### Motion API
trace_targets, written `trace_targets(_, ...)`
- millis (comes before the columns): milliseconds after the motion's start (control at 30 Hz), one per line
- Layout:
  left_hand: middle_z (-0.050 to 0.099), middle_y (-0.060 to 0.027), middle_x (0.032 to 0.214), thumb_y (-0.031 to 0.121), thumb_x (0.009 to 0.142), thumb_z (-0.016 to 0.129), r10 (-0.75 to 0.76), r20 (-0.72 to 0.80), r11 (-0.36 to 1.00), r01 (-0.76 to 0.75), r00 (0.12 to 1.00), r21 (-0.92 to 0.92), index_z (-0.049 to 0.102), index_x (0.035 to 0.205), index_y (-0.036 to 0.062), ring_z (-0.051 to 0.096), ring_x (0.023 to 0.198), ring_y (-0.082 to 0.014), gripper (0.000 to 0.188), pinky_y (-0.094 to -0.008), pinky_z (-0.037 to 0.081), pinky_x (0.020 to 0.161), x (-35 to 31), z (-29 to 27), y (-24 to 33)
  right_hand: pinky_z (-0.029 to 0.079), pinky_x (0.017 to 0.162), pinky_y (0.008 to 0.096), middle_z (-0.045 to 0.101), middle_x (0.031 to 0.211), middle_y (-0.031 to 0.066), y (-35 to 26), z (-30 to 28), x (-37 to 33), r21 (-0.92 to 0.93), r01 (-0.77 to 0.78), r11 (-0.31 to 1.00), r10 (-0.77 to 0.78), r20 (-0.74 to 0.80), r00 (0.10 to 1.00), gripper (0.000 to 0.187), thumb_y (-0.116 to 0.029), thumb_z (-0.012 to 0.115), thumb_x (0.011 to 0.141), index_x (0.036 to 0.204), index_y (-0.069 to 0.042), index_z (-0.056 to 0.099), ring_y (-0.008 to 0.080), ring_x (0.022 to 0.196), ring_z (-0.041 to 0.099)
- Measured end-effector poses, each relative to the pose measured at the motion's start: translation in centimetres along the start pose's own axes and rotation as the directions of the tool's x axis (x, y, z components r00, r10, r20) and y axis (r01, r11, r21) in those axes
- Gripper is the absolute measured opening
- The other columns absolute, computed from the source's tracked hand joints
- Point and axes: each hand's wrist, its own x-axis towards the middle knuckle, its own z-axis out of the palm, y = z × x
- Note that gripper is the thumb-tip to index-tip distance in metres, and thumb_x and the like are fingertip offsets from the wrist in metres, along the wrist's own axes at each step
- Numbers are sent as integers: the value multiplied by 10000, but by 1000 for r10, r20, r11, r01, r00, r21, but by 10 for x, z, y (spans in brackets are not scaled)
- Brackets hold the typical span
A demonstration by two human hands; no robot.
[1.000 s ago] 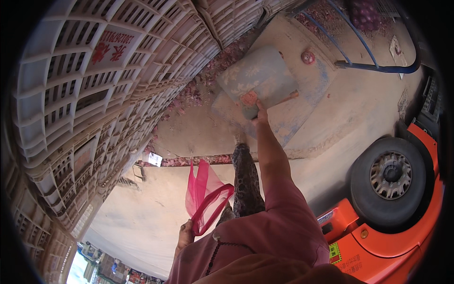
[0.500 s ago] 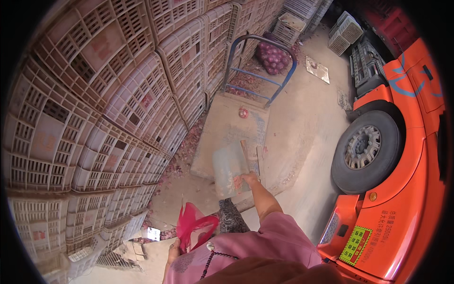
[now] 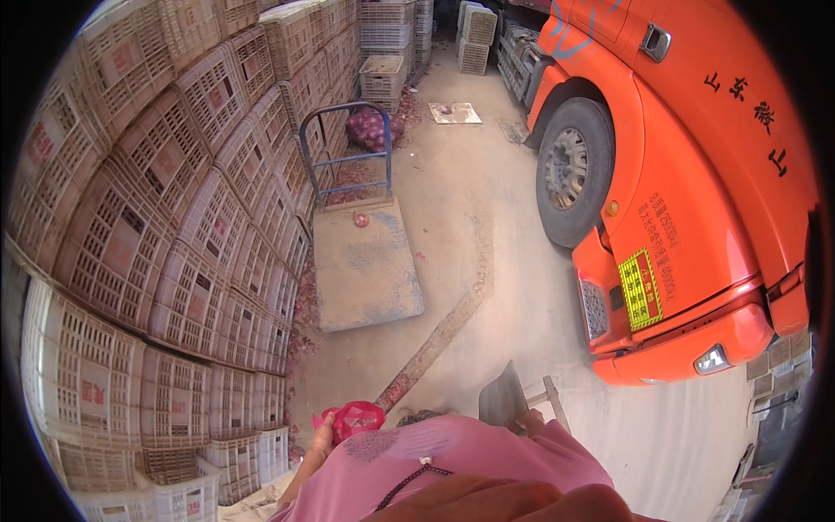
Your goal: The person examines and sorts pink mesh bags by hand, picking them up from a pile and a white basket, stretching them out, and then sitting down on the ground to continue handling them.
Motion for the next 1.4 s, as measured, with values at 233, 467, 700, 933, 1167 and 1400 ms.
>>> trace_targets(233, 534, -5, 601, 362, 938, 472, -99, 274, 995, 91, 957, 44, 590, 860, 113, 471, 495, -144, 286, -302, 436, 464, -14, 96, -59, 499, 874, 392, 591, 1155, 185, 256, 80, -110, 357, -343, 869, 335, 86, 938, 587, -358, 720, 671, 1092, 31, 594, 304, 1075, 577)
trace_targets(467, 577, -15, 698, 357, 925, 503, -33, 568, 872, -255, 822, 419, 610, 917, 75, 527, 571, -127, 302, -305, 491, 554, -77, 240, -178, 494, 878, 394, 583, 1155, 209, 467, 206, -215, 444, -438, 781, 415, 154, 897, 596, -366, 705, 681, 1109, 31, 583, 314, 1086, 568)
trace_targets(700, 604, -5, 743, 344, 911, 536, -110, 717, 708, -452, 689, 543, 627, 913, 71, 521, 584, -110, 288, -260, 461, 572, -181, 301, -336, 494, 879, 394, 582, 1154, 211, 587, 309, -308, 599, -578, 554, 500, 316, 806, 602, -367, 704, 681, 1114, 32, 580, 315, 1086, 567)
trace_targets(933, 609, -33, 759, 346, 926, 496, -222, 679, 537, -494, 700, 684, 597, 866, 53, 543, 630, -146, 317, -314, 478, 621, -185, 392, -418, 493, 879, 394, 582, 1153, 212, 666, 362, -342, 665, -682, 306, 551, 461, 696, 607, -368, 704, 681, 1118, 33, 576, 316, 1087, 566)
trace_targets(1167, 623, -66, 844, 383, 942, 429, -441, 575, 575, -274, 689, 771, 579, 950, 43, 609, 775, -208, 371, -370, 518, 745, -230, 538, -557, 493, 880, 394, 582, 1153, 214, 744, 349, -322, 666, -743, 72, 563, 588, 581, 612, -370, 703, 682, 1123, 34, 572, 317, 1088, 566)
trace_targets(1400, 480, -22, 639, 287, 938, 475, -711, 558, 383, -430, 428, 818, 494, 767, 89, 477, 577, -161, 262, -295, 432, 546, -438, 699, -798, 492, 881, 394, 581, 1152, 216, 826, 298, -303, 623, -767, -151, 557, 695, 455, 617, -371, 702, 682, 1128, 35, 568, 317, 1089, 565)
